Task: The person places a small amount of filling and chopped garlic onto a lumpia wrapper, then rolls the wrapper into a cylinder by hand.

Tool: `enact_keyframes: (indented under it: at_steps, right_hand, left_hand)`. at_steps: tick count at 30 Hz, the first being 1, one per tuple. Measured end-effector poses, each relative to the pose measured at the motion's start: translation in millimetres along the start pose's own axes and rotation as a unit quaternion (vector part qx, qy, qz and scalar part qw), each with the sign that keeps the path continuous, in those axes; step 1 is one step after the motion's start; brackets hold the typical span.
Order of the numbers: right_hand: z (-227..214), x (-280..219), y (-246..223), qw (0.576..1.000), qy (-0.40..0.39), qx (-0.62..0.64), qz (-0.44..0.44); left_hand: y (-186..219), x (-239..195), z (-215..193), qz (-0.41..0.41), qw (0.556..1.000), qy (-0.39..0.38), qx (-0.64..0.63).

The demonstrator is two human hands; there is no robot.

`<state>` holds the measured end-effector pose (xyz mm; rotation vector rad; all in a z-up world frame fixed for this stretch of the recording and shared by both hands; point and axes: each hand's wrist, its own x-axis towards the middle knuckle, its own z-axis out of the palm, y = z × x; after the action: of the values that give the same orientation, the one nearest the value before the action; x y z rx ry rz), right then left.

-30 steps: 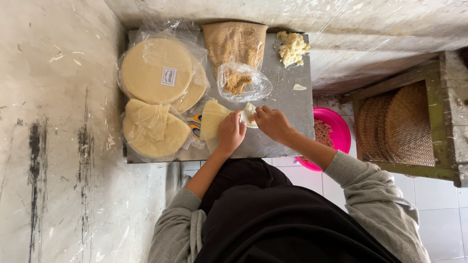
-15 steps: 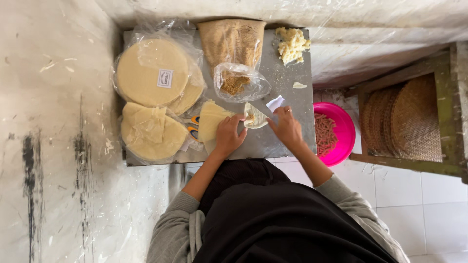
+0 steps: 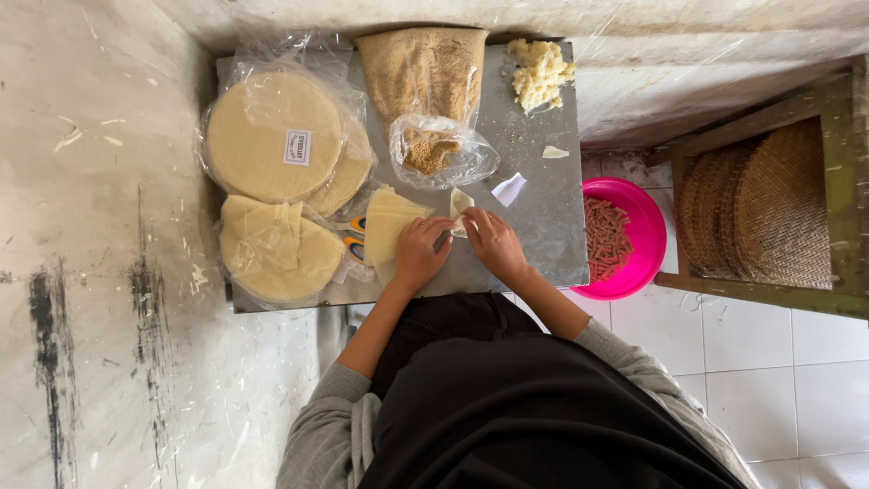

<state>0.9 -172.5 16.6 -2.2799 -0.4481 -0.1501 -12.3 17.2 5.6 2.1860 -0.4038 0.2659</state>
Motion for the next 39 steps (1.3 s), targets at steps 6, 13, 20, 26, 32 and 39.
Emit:
enact_keyframes:
  at_steps: [6, 13, 20, 26, 32, 39]
  right_hand:
    - [-9.1, -3.6, 0.2, 0.998, -0.052, -0.019, -0.013]
    - [-11.4, -1.2, 10.6, 0.996, -0.034, 0.015, -0.081]
    - [15.2, 9.5, 26.3, 0.988, 0.009, 0.088, 0.125]
    - [11.5, 19.5, 27.0, 0.996, -0.006, 0.049, 0.079]
    - [1.2, 12.0, 37.6, 0.992, -0.065, -0.058, -0.092]
    - [11.8, 11.0, 35.2, 0.996, -0.016, -0.049, -0.073]
  left_hand:
    - [-2.3, 0.5, 0.6, 0.018, 1.0, 0.009, 0.004]
    - [-4.3, 8.7, 18.1, -0.025, 0.994, 0.066, 0.08]
    - [-9.3, 21.6, 35.9, -0.042, 0.989, 0.048, 0.137]
    - [-5.3, 28.2, 29.6, -0.081, 0.99, 0.032, 0.115]
    - [-4.9, 23.2, 25.5, -0.046, 0.992, 0.067, 0.1]
    - [-3.5, 21.4, 15.8, -0.022, 0.989, 0.081, 0.123]
